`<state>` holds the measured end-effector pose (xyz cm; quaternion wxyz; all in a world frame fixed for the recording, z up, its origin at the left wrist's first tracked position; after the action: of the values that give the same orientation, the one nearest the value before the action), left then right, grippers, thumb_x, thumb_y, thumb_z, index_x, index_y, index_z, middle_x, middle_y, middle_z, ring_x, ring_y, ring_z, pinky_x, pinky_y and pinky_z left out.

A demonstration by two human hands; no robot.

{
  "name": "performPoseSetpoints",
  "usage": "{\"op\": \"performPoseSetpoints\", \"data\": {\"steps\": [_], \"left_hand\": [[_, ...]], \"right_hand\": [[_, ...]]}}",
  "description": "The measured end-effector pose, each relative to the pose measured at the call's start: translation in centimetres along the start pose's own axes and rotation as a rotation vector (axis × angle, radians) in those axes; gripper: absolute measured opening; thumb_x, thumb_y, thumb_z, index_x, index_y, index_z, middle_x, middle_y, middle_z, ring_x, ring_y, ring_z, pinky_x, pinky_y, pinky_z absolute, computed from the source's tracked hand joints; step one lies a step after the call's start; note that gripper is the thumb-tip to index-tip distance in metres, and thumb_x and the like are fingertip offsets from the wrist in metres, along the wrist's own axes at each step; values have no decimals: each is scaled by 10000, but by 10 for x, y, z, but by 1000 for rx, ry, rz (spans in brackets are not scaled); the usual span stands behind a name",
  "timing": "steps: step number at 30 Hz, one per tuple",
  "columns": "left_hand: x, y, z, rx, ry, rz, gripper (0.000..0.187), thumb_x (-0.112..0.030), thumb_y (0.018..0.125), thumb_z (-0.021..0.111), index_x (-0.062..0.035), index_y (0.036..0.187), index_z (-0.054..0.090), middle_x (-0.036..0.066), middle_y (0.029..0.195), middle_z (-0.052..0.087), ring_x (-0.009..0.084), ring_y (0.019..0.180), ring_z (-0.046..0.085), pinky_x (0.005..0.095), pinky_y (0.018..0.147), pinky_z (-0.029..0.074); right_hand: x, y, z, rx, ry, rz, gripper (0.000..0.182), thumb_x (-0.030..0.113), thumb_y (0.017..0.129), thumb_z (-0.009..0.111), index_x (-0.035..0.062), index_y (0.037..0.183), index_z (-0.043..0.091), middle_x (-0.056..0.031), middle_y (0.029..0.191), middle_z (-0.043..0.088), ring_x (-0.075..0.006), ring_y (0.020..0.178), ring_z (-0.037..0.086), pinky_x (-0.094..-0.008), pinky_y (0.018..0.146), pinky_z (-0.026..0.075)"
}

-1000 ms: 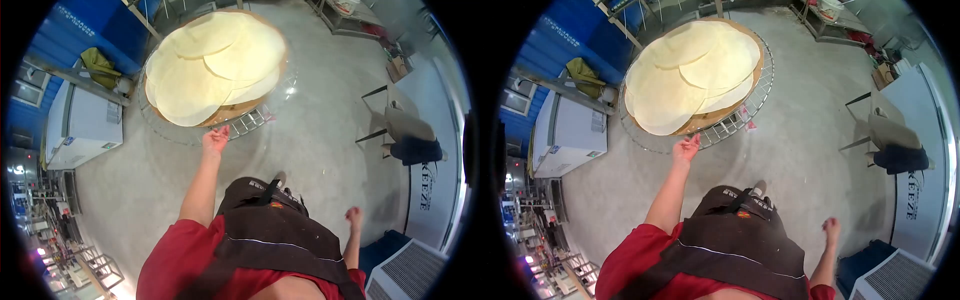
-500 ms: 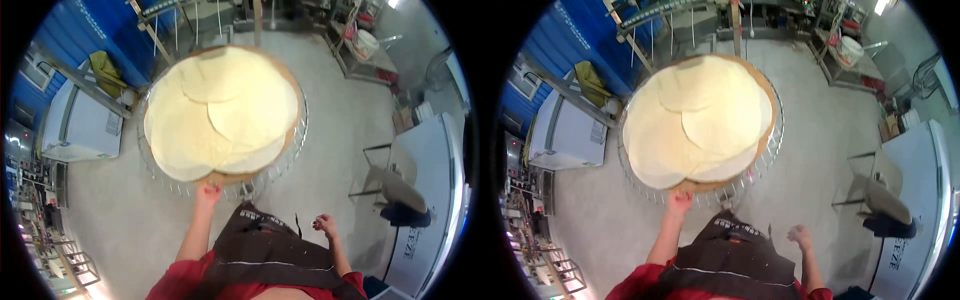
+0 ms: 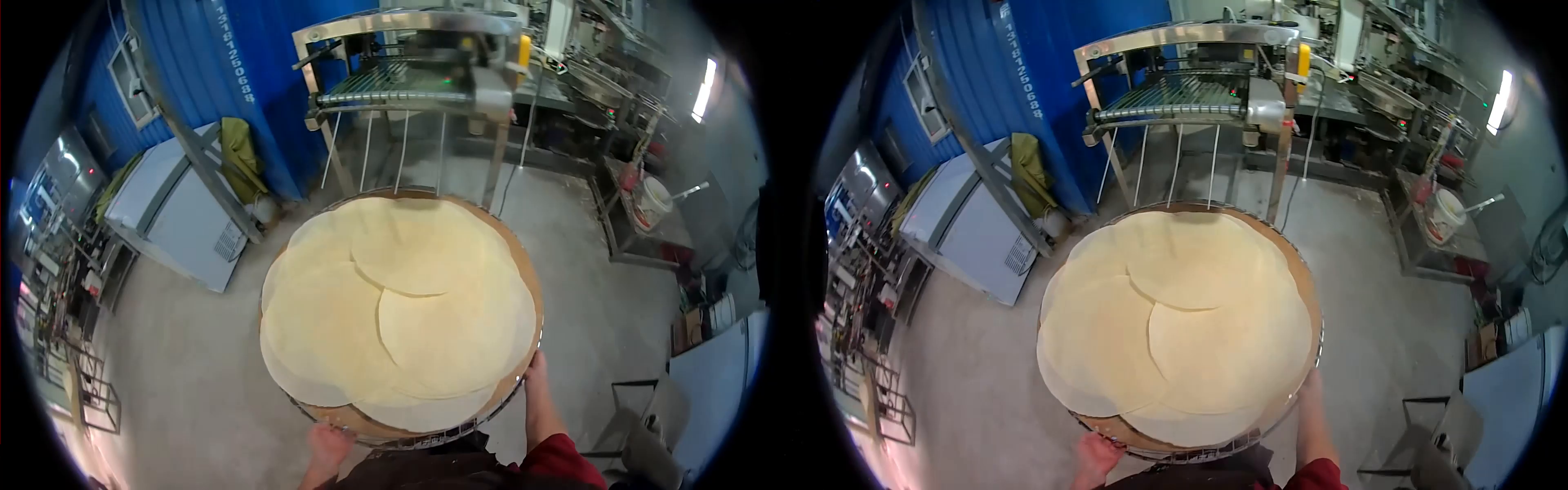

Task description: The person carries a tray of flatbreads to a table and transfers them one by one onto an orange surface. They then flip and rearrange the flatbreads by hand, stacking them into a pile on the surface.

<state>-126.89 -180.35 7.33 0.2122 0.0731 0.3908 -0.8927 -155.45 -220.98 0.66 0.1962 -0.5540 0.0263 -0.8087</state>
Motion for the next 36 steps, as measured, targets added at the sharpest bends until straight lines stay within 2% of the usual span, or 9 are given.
{"op": "performPoseSetpoints", "data": {"steps": [1, 7, 10, 18, 22, 25, 28, 29, 36], "left_hand": [[1, -11, 17, -4, -34, 40, 325, -233, 729, 425, -117, 1026, 484, 101, 1031, 511, 273, 909, 493, 448, 793, 373], [5, -22, 37, 52, -2, 345, 555, -451, 803, 376, -79, 1214, 355, 80, 1229, 413, 274, 1139, 374, 428, 951, 280], [-4, -8, 20, -29, 281, 584, 565, -486, 808, 385, -87, 1209, 373, 68, 1230, 418, 265, 1132, 388, 425, 935, 309], [29, -19, -13, -301, -293, 579, 434, -343, 806, 403, -69, 1141, 438, 51, 1155, 469, 232, 1054, 451, 377, 897, 363], [60, -48, -98, -488, -410, 677, 390, -355, 762, 453, -77, 1032, 501, 55, 978, 542, 222, 936, 507, 365, 822, 417], [85, -116, -129, -396, -506, 694, 451, -406, 748, 459, -63, 1036, 510, 68, 1015, 544, 233, 938, 506, 356, 822, 410], [100, -185, -194, -399, -593, 781, 496, -435, 747, 452, -51, 1056, 505, 76, 1030, 545, 235, 943, 505, 361, 829, 403], [107, -215, -217, -406, -615, 820, 505, -441, 748, 448, -48, 1060, 504, 80, 1033, 545, 235, 948, 503, 362, 834, 399], [215, -485, -412, -393, -963, 1046, 497, -446, 776, 485, -61, 1089, 497, 69, 1067, 535, 200, 986, 486, 341, 883, 358]], "right_hand": [[-11, 31, -12, -56, 449, 300, 255, 117, 824, 421, -17, 1028, 495, -120, 987, 557, -191, 867, 551, -298, 757, 451], [53, 88, -14, 85, -557, -229, 302, 204, 823, 436, -23, 1013, 498, -154, 985, 549, -243, 890, 540, -320, 787, 442], [24, 199, -45, 118, 270, 535, 303, 302, 816, 466, 30, 930, 534, -74, 970, 567, -223, 819, 540, -363, 771, 429], [59, 224, -17, 106, -357, 49, 369, 253, 827, 463, 28, 1119, 482, -47, 1071, 523, -162, 1002, 459, -303, 879, 335], [77, 163, 2, 88, -314, 135, 259, 269, 790, 546, 35, 902, 555, -31, 723, 538, -151, 638, 515, -279, 561, 428], [82, 86, 25, 475, -283, -23, 371, 283, 827, 458, 8, 1073, 499, -44, 947, 541, -151, 849, 504, -266, 719, 409], [50, 82, 58, 381, -394, 132, 392, 279, 827, 465, -6, 1095, 473, -100, 1017, 533, -204, 925, 503, -309, 809, 411], [52, 18, 83, 595, -523, -76, 416, 288, 846, 406, -17, 1126, 442, -119, 1061, 511, -210, 946, 490, -315, 823, 403], [-5, -361, 201, 906, -652, -2, 443, 281, 848, 365, -36, 1155, 403, -130, 1117, 477, -214, 992, 465, -320, 840, 390]]}}
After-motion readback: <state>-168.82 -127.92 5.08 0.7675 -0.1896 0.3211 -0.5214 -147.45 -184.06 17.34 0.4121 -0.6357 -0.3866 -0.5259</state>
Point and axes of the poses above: each hand's wrist, its own y-axis towards the middle knuckle, its own z-axis out of the palm, x = y × z, the point moved 4 cm from there along y, towards the middle knuckle
